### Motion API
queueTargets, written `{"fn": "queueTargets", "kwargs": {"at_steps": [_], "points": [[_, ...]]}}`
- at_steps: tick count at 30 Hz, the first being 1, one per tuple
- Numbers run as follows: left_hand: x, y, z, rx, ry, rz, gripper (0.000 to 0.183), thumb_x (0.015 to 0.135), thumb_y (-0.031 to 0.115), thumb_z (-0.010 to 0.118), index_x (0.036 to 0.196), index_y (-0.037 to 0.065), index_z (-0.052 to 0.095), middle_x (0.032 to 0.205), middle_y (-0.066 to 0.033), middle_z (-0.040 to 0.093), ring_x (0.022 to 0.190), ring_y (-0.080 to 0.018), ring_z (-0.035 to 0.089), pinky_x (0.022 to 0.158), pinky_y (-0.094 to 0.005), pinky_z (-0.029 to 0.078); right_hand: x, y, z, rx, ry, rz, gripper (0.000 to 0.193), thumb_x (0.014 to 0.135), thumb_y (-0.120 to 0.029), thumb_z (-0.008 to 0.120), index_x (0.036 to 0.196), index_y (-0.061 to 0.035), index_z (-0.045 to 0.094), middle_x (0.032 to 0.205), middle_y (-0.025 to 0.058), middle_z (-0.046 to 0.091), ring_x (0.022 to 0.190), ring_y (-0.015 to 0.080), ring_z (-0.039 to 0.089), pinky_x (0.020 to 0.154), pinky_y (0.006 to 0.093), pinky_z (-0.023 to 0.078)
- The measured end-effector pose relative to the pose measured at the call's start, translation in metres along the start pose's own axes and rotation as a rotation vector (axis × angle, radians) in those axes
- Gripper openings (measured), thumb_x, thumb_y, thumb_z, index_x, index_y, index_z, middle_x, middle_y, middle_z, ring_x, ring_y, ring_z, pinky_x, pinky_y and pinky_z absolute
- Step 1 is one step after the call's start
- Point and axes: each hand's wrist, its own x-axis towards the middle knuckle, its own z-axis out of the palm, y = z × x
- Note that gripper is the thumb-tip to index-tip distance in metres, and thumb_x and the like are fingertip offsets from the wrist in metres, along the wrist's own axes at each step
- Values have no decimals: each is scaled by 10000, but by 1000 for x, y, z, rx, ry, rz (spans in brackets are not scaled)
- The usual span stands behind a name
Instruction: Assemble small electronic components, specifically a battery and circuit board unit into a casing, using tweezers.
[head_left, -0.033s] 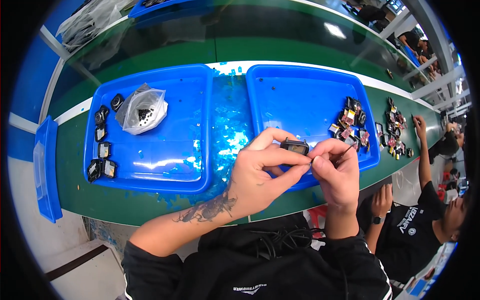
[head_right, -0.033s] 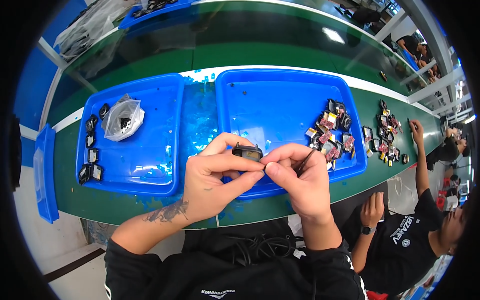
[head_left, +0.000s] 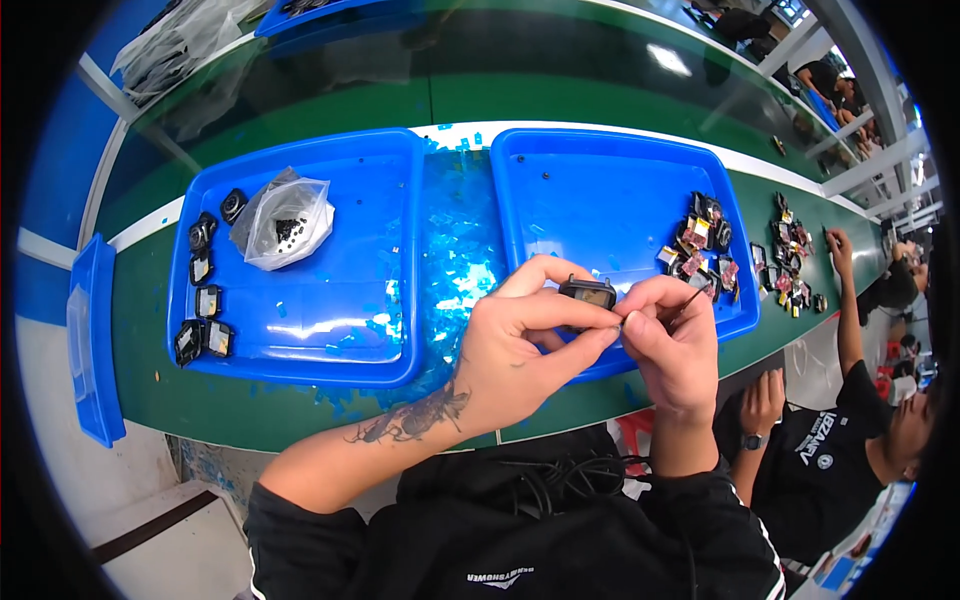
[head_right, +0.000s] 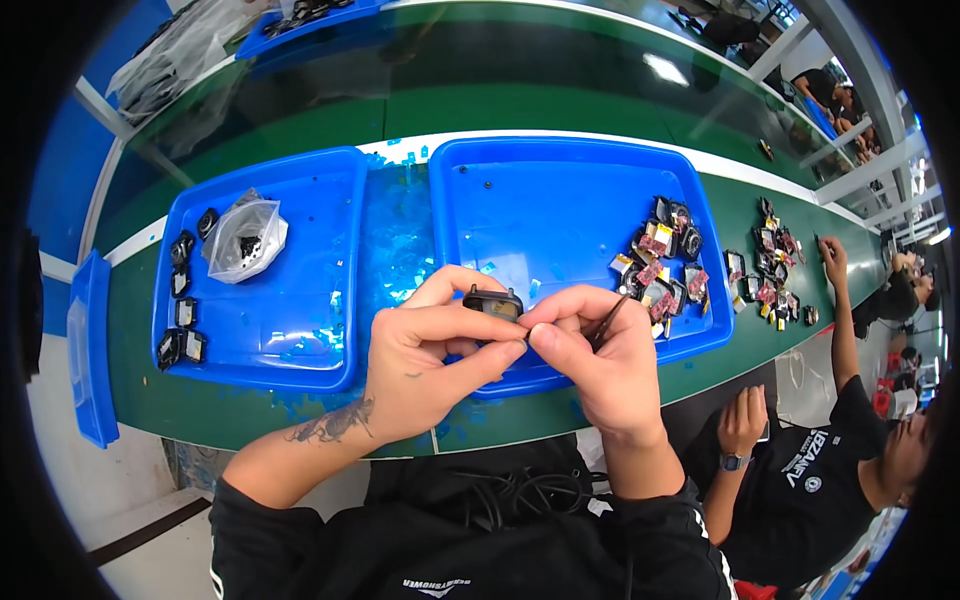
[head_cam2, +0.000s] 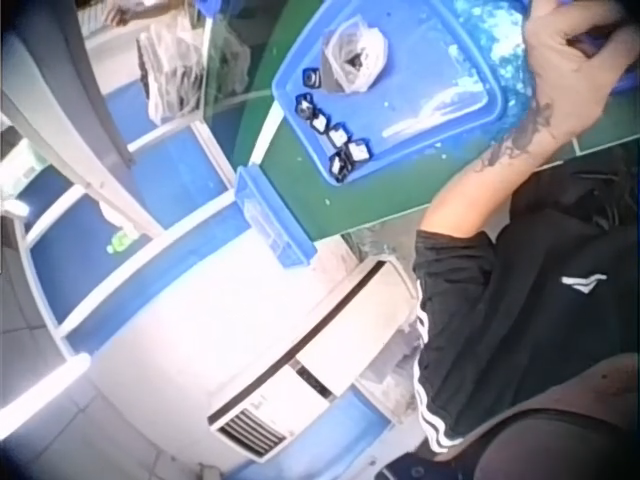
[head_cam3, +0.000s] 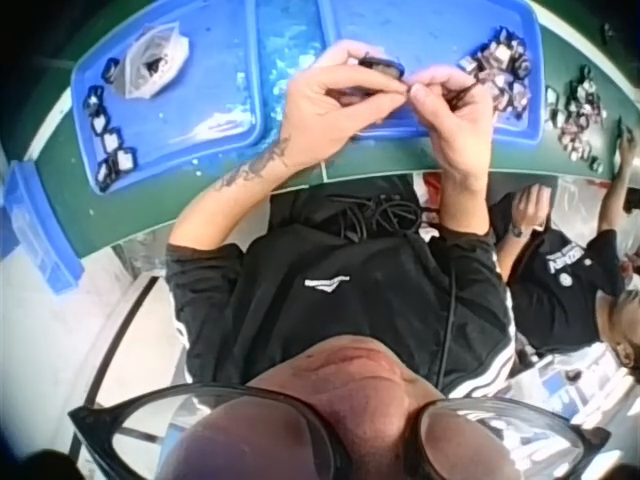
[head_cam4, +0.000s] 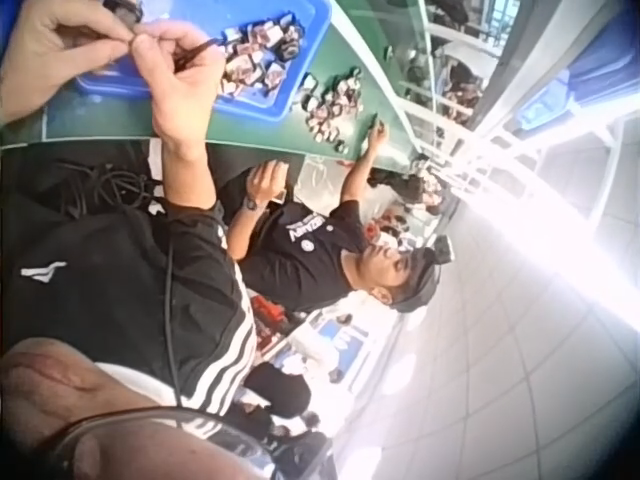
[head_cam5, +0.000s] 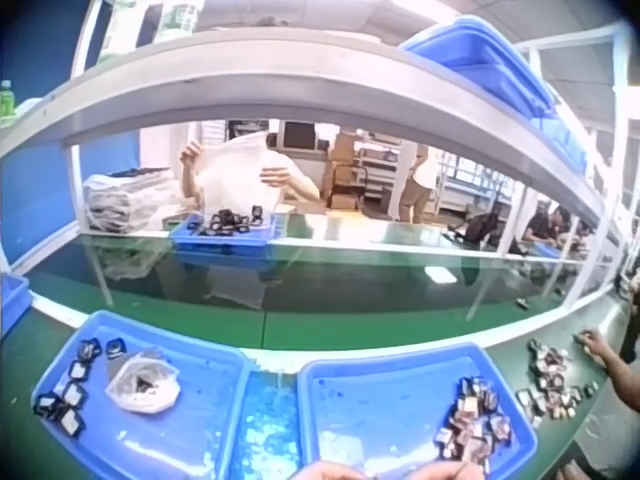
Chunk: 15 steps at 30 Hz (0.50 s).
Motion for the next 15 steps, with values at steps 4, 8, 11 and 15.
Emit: {"fn": "queueTargets", "kwargs": {"at_steps": [4, 8, 11, 15], "points": [[0, 0, 2, -156, -19, -98, 145, 805, -53, 691, 946, -26, 714, 1093, -117, 552, 865, -136, 620, 620, -219, 570, -3, -1, -3, -15, -37, 7, 103, 841, -13, 663, 926, 45, 654, 600, -92, 416, 560, 0, 332, 535, 192, 261], [1, -3, 1, -280, -57, -143, 153, 807, -62, 680, 957, -45, 701, 1086, -141, 547, 848, -160, 624, 594, -240, 592, -2, 3, -2, 26, -47, -11, 111, 845, -13, 660, 939, 46, 648, 611, -89, 411, 567, 2, 322, 537, 195, 258], [3, -6, -1, -381, -68, -168, 152, 817, -55, 668, 967, -61, 690, 1078, -149, 550, 840, -175, 632, 576, -245, 591, -1, 3, -3, 35, -49, 13, 111, 853, -13, 651, 947, 47, 645, 627, -76, 443, 584, 8, 393, 561, 183, 332], [9, -5, -3, -464, -55, -233, 140, 835, -39, 649, 967, -77, 676, 1057, -155, 557, 826, -191, 647, 552, -247, 585, 0, -4, 0, 137, -15, 4, 120, 860, -18, 647, 960, 49, 642, 636, -65, 471, 620, 23, 481, 617, 182, 418]]}}
